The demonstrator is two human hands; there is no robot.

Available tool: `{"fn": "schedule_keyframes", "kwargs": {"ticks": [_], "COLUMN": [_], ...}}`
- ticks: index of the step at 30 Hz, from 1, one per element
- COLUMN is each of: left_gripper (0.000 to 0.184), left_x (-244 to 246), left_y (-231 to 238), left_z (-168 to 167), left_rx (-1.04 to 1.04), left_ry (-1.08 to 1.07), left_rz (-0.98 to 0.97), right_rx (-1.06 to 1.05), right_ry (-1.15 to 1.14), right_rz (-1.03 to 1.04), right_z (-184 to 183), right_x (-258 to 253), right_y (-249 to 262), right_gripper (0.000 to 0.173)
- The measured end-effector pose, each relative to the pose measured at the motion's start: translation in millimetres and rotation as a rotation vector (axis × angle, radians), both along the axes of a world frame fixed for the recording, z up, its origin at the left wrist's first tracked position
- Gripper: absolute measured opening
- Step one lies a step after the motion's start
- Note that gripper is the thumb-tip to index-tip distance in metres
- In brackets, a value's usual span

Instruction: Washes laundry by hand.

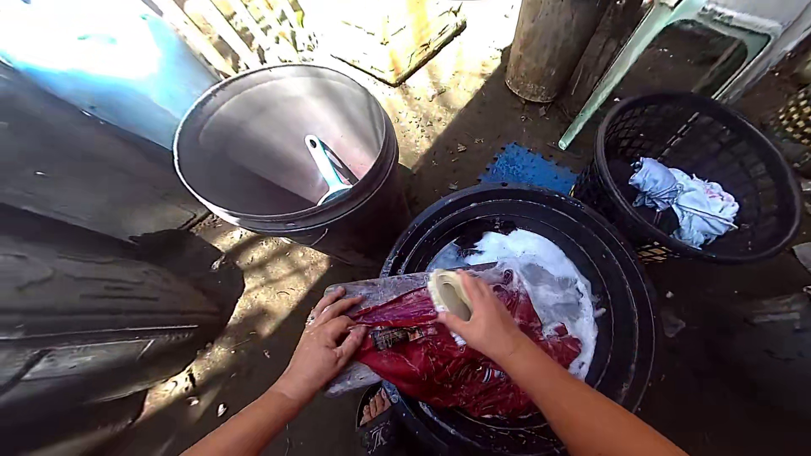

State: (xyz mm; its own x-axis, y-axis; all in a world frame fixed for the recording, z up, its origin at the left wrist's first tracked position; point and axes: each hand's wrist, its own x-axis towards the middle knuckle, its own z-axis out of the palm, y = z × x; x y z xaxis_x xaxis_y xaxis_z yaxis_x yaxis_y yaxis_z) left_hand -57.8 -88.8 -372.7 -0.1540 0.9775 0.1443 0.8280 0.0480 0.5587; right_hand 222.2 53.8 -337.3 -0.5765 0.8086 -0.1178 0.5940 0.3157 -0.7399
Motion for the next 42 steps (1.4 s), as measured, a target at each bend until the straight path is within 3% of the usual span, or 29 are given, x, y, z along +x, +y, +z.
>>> {"fn": "schedule_keyframes", "kwargs": {"ticks": [2, 4, 6, 10, 12, 16, 18, 20, 23, 25, 27, 29, 31, 33, 37, 38, 40, 42], "left_gripper": [0.039, 0.036, 0.039, 0.035, 0.032, 0.031, 0.030, 0.030, 0.029, 0.030, 0.031, 0.031, 0.030, 0.030, 0.030, 0.030, 0.029, 0.030], "left_x": [1.4, 0.6, 1.1, 5.8, 6.4, 6.9, 8.8, 7.9, 7.4, 6.2, 6.5, 5.7, 7.3, 8.6, 6.2, 6.0, 5.5, 6.1], "left_y": [0.0, -0.7, 0.0, 5.0, 7.8, 7.8, 4.5, 5.1, 6.5, 7.8, 7.8, 9.2, 6.2, 4.0, 6.4, 6.8, 8.5, 8.9], "left_z": [2.4, 2.9, 3.3, 8.6, 10.3, 11.5, 12.2, 12.7, 13.3, 12.5, 11.2, 11.3, 13.8, 16.4, 14.6, 14.0, 13.8, 14.3], "left_rx": [0.003, -0.007, -0.027, -0.092, -0.092, -0.088, -0.099, -0.113, -0.125, -0.127, -0.119, -0.117, -0.114, -0.140, -0.147, -0.153, -0.143, -0.140], "left_ry": [0.035, 0.055, 0.072, 0.067, 0.077, 0.059, 0.055, 0.065, 0.090, 0.113, 0.129, 0.130, 0.125, 0.120, 0.135, 0.138, 0.146, 0.149], "left_rz": [0.030, 0.047, 0.052, 0.038, 0.033, 0.042, 0.049, 0.048, 0.031, 0.020, 0.014, 0.023, 0.024, 0.021, 0.010, 0.006, -0.003, 0.003], "right_rx": [-0.026, 0.010, 0.047, -0.037, -0.034, -0.023, -0.021, -0.004, -0.044, -0.059, -0.047, -0.023, -0.048, -0.069, -0.029, -0.035, -0.052, -0.051], "right_ry": [0.039, -0.006, -0.111, -0.336, -0.366, -0.155, -0.098, -0.164, -0.315, -0.391, -0.315, -0.169, -0.055, -0.094, -0.321, -0.368, -0.324, -0.207], "right_rz": [0.234, 0.360, 0.255, -0.265, -0.308, 0.090, 0.230, 0.144, -0.276, -0.391, -0.267, -0.010, 0.200, 0.171, -0.322, -0.385, -0.312, -0.051], "right_z": [15.6, 5.0, -12.9, -61.4, -57.1, 11.5, 14.7, -6.3, -57.6, -70.4, -46.6, -6.9, 12.7, -1.1, -72.8, -77.7, -57.2, -18.8], "right_x": [-52.7, -69.4, -45.3, 49.1, 39.7, -73.3, -89.7, -59.1, 34.6, 53.2, 9.2, -58.1, -92.1, -70.0, 62.0, 72.0, 37.4, -33.7], "right_y": [-34.5, -43.9, -17.9, 77.0, 86.2, -4.6, -29.7, -1.3, 75.2, 98.4, 73.7, 19.9, -23.1, -18.6, 63.2, 74.3, 62.3, 15.9], "right_gripper": [0.077, 0.070, 0.066, 0.076, 0.082, 0.084, 0.081, 0.076, 0.079, 0.085, 0.085, 0.084, 0.080, 0.078, 0.078, 0.080, 0.083, 0.082]}}
